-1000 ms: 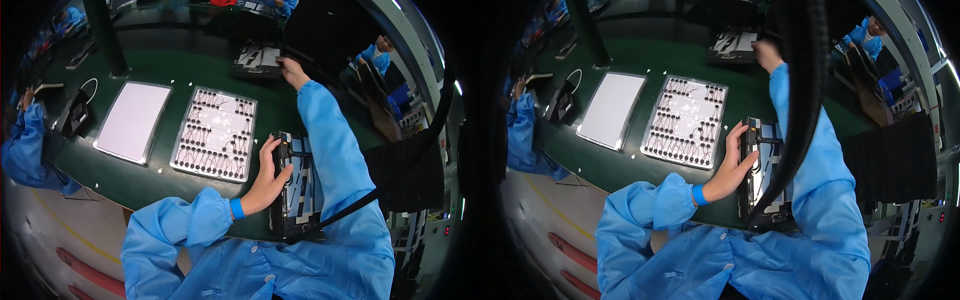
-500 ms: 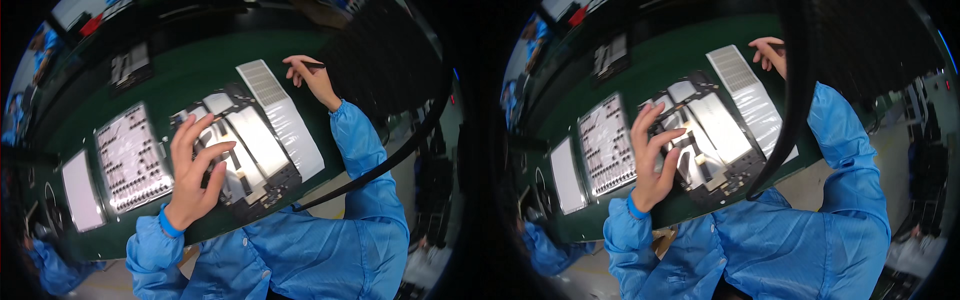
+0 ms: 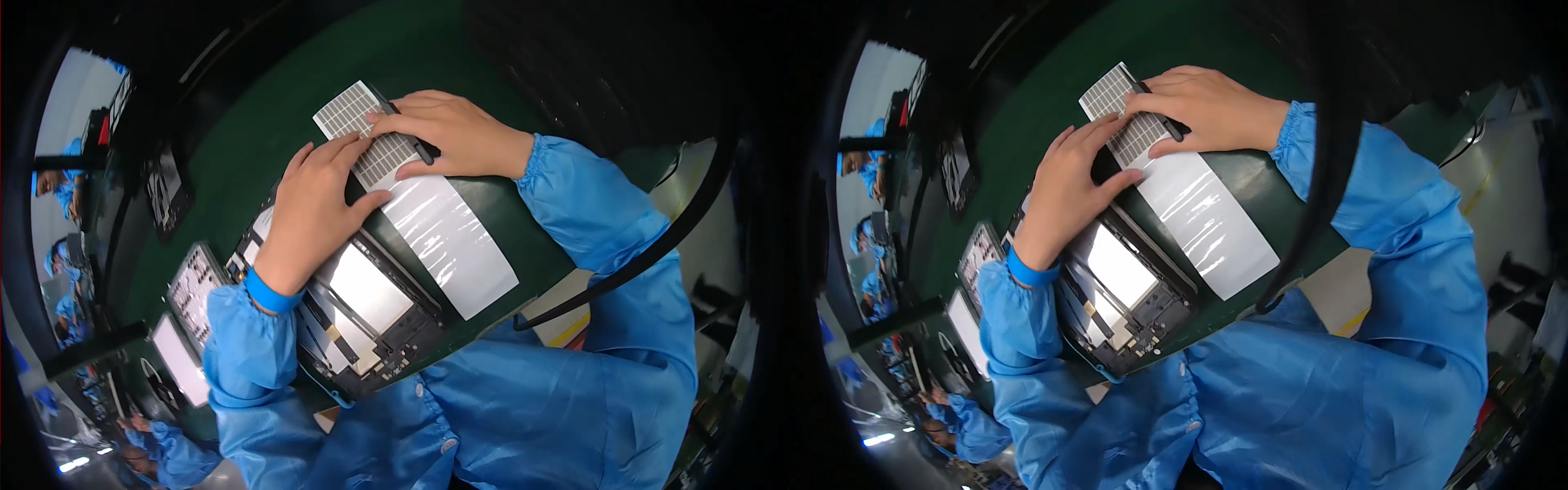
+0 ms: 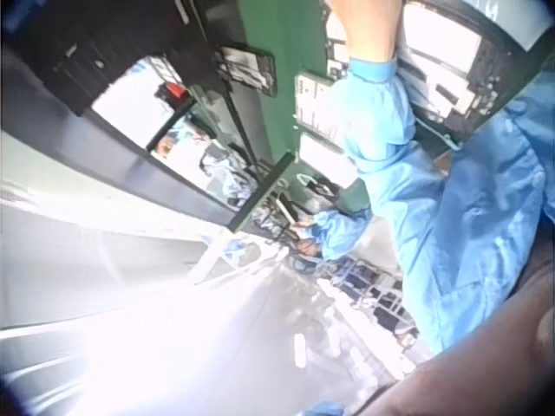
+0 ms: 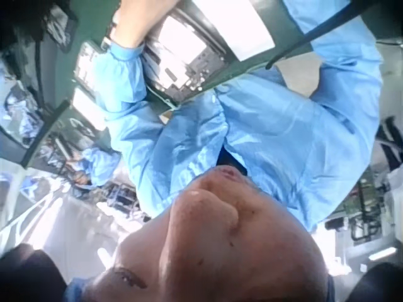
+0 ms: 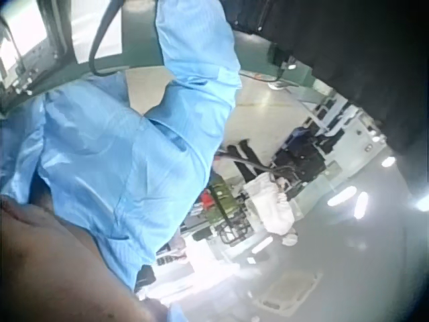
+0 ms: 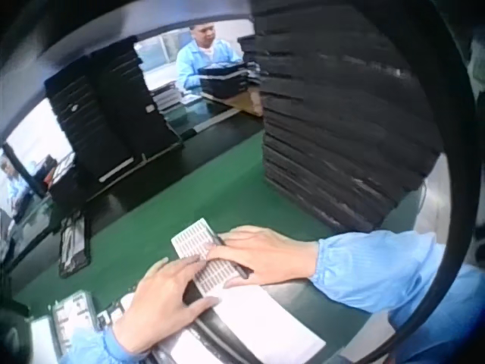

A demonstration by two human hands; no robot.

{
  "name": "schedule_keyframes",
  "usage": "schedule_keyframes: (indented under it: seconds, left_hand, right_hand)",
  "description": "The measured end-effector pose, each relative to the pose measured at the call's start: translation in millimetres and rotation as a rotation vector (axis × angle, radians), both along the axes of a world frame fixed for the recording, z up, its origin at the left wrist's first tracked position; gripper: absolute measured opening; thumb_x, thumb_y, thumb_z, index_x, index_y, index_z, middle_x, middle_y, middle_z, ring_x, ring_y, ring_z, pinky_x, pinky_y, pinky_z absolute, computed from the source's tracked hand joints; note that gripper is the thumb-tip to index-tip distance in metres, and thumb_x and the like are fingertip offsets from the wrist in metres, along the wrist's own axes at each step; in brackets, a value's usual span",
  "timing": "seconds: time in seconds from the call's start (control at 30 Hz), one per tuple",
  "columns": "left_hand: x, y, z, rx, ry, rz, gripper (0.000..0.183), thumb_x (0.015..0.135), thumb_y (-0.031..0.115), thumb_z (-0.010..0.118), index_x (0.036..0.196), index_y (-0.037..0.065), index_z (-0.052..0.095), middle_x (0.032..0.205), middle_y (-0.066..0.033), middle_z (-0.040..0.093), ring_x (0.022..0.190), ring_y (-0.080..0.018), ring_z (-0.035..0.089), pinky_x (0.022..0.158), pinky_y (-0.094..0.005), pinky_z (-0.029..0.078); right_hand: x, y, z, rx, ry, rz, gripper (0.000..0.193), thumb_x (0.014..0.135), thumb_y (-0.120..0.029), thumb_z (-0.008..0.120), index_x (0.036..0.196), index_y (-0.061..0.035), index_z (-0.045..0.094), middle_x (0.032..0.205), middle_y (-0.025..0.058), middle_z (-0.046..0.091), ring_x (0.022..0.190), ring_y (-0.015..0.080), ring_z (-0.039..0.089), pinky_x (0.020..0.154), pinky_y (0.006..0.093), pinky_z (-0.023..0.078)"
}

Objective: Assembling or repairing tablet devices on a factory production line, applying components and adhesive strips.

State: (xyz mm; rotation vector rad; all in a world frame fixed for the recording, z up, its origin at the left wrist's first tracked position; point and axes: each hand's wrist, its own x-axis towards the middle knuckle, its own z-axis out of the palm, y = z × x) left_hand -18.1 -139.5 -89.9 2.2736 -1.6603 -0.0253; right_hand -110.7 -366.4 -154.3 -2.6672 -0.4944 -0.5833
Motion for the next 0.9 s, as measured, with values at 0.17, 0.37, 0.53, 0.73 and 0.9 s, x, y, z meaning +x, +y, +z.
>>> schedule_keyframes:
  seconds: [0.17, 0.37, 0.53, 0.73, 0.9]
  left_hand:
    - [-9, -13, 9, -0.05, 0.085, 0.259, 0.073, 0.083, 0.029, 0.08, 0.142, 0.003, 0.046, 0.119, -0.0174, 0.066, 0.113, -0.0388, 0.061, 0.098, -0.0423, 0.048]
    - [-8, -33, 22, -0.603, 1.112, 0.197, 0.056, 0.096, 0.006, 0.066, 0.145, -0.002, 0.04, 0.111, -0.0085, 0.069, 0.101, -0.0134, 0.064, 0.093, -0.0274, 0.049]
    - [20, -39, 63, -0.472, 1.104, -0.034, 0.051, 0.101, 0.012, 0.048, 0.15, 0.0, 0.037, 0.104, -0.0018, 0.067, 0.096, -0.0083, 0.064, 0.087, -0.0194, 0.047]
    - [32, -52, 68, -0.43, 0.845, -0.134, 0.044, 0.106, 0.015, 0.048, 0.147, 0.003, 0.041, 0.108, -0.0047, 0.062, 0.1, -0.0117, 0.06, 0.091, -0.0238, 0.047]
    - [18, -39, 57, -0.713, 0.75, -0.082, 0.052, 0.098, 0.03, 0.067, 0.139, 0.001, 0.052, 0.134, -0.0167, 0.059, 0.126, -0.0253, 0.057, 0.109, -0.0384, 0.044]
  right_hand:
    - [4, -13, 14, -0.004, -0.17, -0.101, 0.033, 0.083, -0.035, 0.079, 0.105, -0.0108, 0.07, 0.095, 0.0118, 0.072, 0.093, 0.0328, 0.068, 0.089, 0.0413, 0.054]
    - [-1, -18, 53, 0.152, -0.216, -0.195, 0.018, 0.094, -0.025, 0.071, 0.091, -0.0073, 0.07, 0.085, 0.0128, 0.072, 0.083, 0.025, 0.07, 0.081, 0.0338, 0.055]
    - [-5, -41, 68, 0.955, -0.077, 0.076, 0.022, 0.106, -0.024, 0.053, 0.119, -0.0064, 0.056, 0.128, 0.0176, 0.067, 0.12, 0.0215, 0.061, 0.107, 0.0355, 0.043]
    - [-23, -1, 80, 1.168, 0.168, 0.102, 0.04, 0.085, -0.021, 0.084, 0.104, -0.0106, 0.051, 0.098, -0.0011, 0.06, 0.101, 0.0079, 0.06, 0.089, 0.0244, 0.051]
    - [-17, 2, 61, 1.224, -0.157, 0.038, 0.038, 0.085, -0.014, 0.083, 0.098, -0.0111, 0.048, 0.091, -0.0045, 0.05, 0.086, 0.0032, 0.05, 0.077, 0.0226, 0.047]
